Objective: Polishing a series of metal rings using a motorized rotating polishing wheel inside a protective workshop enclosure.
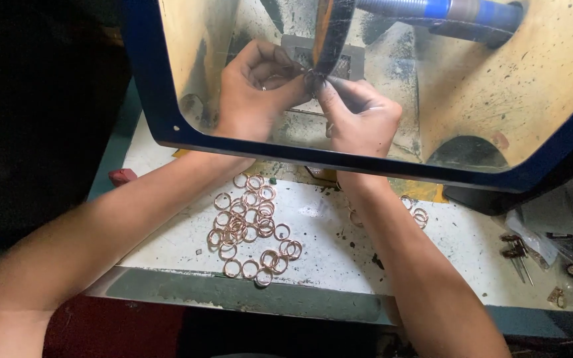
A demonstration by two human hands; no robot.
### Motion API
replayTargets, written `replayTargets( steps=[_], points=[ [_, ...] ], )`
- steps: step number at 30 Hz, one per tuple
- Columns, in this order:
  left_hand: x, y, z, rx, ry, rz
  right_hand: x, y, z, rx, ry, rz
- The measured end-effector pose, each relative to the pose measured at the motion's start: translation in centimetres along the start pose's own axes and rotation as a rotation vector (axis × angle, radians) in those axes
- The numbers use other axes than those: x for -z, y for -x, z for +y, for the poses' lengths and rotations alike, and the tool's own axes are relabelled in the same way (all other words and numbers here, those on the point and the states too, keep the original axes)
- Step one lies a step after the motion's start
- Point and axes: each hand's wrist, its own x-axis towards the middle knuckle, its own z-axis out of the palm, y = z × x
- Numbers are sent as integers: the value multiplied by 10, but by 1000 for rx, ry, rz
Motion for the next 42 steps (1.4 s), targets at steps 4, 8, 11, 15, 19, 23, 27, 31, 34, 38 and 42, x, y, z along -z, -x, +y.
replayTargets(
  steps=[4,8,11,15,19,23,27,31,34,38,42],
  points=[
    [0,-3,-3,26,64,22,-4,-1,1,-79,-21,24],
    [2,0,0,-36,24,12,-6,2,-8,-75,-42,26],
    [4,1,0,-122,10,-13,-5,6,-15,-16,-20,24],
    [4,11,19,-372,-155,-110,1,11,-18,280,57,28],
    [5,23,32,-431,-199,-186,10,18,-24,355,88,1],
    [6,25,36,-574,-338,-215,14,19,-22,519,150,9],
    [7,23,33,-551,-371,-207,15,18,-28,526,178,-20],
    [1,21,28,-431,-240,-192,8,17,-15,344,167,-35],
    [-2,11,16,-353,-234,-112,0,15,-12,27,-118,-25],
    [-1,-1,0,-280,-139,-56,-7,10,-9,-189,-95,66],
    [1,-7,-8,-257,-62,-62,-8,7,7,-32,-30,70]
  ],
)
